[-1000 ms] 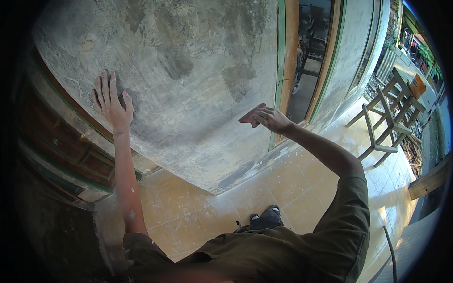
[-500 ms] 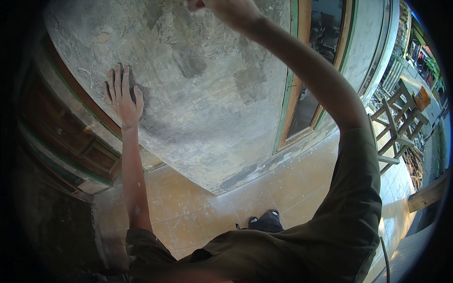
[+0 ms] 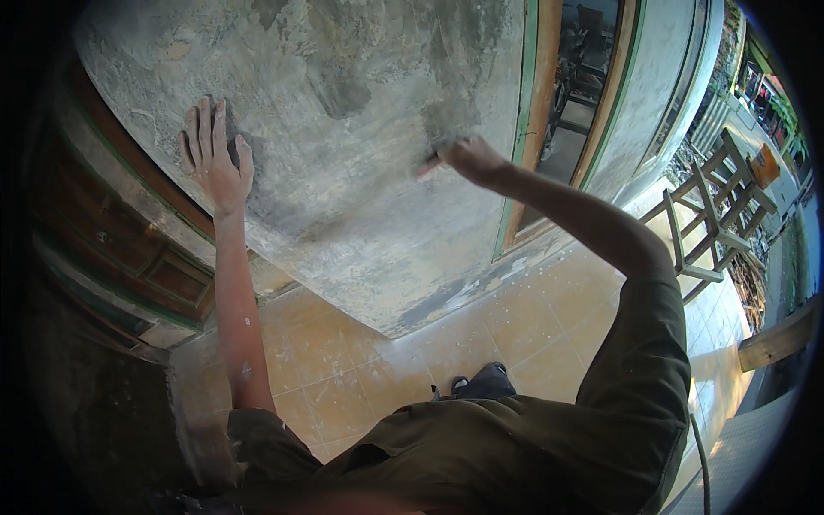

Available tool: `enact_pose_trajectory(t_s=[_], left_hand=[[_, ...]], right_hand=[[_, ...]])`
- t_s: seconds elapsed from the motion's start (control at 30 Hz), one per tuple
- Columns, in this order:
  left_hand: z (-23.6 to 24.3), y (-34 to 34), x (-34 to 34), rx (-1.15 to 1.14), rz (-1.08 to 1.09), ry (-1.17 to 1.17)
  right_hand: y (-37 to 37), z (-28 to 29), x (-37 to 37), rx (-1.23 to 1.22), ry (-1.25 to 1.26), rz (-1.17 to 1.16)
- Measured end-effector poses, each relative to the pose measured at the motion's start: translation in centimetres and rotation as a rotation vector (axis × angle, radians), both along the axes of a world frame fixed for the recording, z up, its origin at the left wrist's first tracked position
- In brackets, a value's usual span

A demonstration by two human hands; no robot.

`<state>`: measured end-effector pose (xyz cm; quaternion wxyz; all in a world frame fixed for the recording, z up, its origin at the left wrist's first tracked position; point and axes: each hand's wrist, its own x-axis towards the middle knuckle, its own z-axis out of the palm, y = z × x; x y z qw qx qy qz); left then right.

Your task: The person applies plaster mix from a bucket onto a concrete wall pillar using a trowel, then smooths the plaster with a scraper.

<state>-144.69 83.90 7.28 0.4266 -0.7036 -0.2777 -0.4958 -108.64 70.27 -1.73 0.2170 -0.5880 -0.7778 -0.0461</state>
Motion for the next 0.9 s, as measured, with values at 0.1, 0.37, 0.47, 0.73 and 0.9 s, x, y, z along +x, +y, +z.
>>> enact_pose_trajectory(t_s=[0.1,0.37,0.47,0.73,0.9], left_hand=[[0.1,-0.1,0.9,0.006,-0.017,-0.006],[0.2,-0.1,0.9,0.036,-0.048,-0.008],[0.1,0.0,0.6,0.042,-0.051,-0.011],[0.7,-0.6,1.3,0.045,-0.049,0.0],[0.3,-0.5,1.4,0.047,-0.048,0.002]], right_hand=[[0.9,7.0,2.1,0.287,-0.146,-0.007],[0.1,25.7,2.9,0.937,-0.176,0.048],[1.7,20.7,5.7,1.011,-0.285,0.094],[-4.3,-10.0,11.7,0.467,-0.309,0.037],[-4.0,-7.0,13.4,0.367,-0.148,-0.014]])
